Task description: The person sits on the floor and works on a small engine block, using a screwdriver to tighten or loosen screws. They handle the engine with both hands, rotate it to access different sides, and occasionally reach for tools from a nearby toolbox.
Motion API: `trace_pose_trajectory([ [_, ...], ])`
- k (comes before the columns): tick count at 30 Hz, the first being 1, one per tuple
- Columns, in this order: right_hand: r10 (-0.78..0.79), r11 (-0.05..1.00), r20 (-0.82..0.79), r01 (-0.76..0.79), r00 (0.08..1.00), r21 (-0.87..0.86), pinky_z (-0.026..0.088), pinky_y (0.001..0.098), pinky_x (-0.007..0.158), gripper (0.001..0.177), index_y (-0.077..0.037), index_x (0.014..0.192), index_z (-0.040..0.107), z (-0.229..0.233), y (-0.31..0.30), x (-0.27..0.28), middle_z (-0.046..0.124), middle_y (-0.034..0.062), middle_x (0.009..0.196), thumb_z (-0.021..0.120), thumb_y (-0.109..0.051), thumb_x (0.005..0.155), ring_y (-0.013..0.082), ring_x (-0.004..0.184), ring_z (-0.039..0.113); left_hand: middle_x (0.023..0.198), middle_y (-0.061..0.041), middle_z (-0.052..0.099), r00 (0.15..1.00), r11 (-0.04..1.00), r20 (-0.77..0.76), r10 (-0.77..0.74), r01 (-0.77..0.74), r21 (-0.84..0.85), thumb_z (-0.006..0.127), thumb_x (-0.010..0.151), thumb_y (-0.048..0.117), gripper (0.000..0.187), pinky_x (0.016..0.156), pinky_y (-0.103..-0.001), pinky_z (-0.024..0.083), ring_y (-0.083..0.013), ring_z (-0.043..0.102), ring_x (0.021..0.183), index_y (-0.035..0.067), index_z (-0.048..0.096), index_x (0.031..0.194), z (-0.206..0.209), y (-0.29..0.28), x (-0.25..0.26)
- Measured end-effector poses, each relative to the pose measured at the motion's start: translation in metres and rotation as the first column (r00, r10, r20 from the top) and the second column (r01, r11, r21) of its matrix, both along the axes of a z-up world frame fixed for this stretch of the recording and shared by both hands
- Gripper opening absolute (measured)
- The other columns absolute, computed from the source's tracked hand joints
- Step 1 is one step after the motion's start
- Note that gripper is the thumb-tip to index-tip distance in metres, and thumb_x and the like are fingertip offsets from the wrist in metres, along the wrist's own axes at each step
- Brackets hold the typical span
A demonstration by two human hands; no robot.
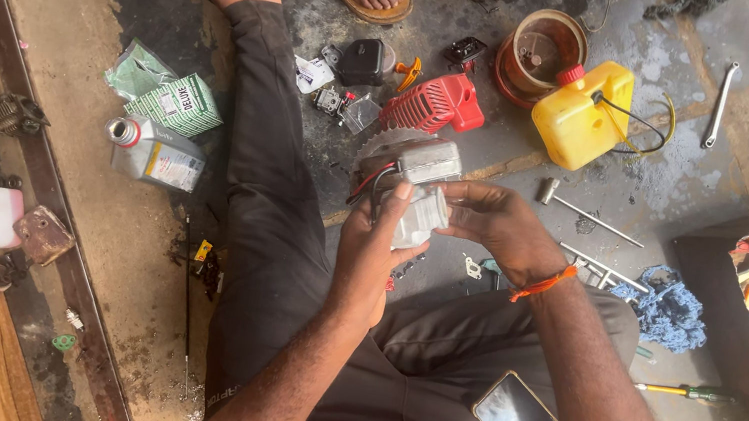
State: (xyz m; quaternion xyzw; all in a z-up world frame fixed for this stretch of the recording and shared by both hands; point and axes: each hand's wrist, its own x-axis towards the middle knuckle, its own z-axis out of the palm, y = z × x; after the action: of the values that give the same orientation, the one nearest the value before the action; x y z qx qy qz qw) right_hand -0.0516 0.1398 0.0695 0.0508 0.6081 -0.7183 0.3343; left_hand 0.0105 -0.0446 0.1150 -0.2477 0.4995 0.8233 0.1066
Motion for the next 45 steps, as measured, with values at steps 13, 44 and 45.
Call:
trace_pose_trajectory([
  [13,0.226,0.971,-0.08,-0.231,0.971,-0.065,0.06,0.0363,0.093,0.036,0.0,0.123,0.072,-0.008,0.009,-0.029,0.076,0.0079,0.114,0.073,-0.008,0.088,0.0166,0.104,0.071,0.125,-0.01,0.066,0.999,1.0,0.047,-0.019,0.02,-0.017,0.064,0.091,0.047,0.062,0.091,-0.046,0.064,-0.0208,0.069,0.114,0.004,0.056,0.135,-0.004,0.002,-0.009],
  [44,0.396,0.915,0.04,-0.398,0.917,0.072,0.063,0.0388,0.093,0.042,0.004,0.129,0.067,-0.003,0.016,-0.056,0.075,0.0138,0.119,0.069,-0.015,0.091,0.0234,0.104,0.074,0.111,-0.011,0.071,0.992,0.992,-0.061,-0.11,0.113,0.049,0.076,0.09,0.043,0.054,0.088,-0.034,0.058,-0.0151,0.069,0.102,0.0,0.068,0.122,-0.019,-0.002,-0.006],
  [45,0.393,0.919,0.021,-0.394,0.919,0.037,0.061,0.0386,0.093,0.045,0.005,0.131,0.065,0.002,0.016,-0.056,0.073,0.0149,0.122,0.068,-0.016,0.092,0.0233,0.106,0.074,0.112,-0.01,0.07,0.993,0.993,-0.067,-0.102,0.105,0.055,0.075,0.089,0.043,0.054,0.088,-0.034,0.058,-0.0146,0.069,0.102,0.001,0.067,0.122,-0.018,-0.002,-0.008],
])
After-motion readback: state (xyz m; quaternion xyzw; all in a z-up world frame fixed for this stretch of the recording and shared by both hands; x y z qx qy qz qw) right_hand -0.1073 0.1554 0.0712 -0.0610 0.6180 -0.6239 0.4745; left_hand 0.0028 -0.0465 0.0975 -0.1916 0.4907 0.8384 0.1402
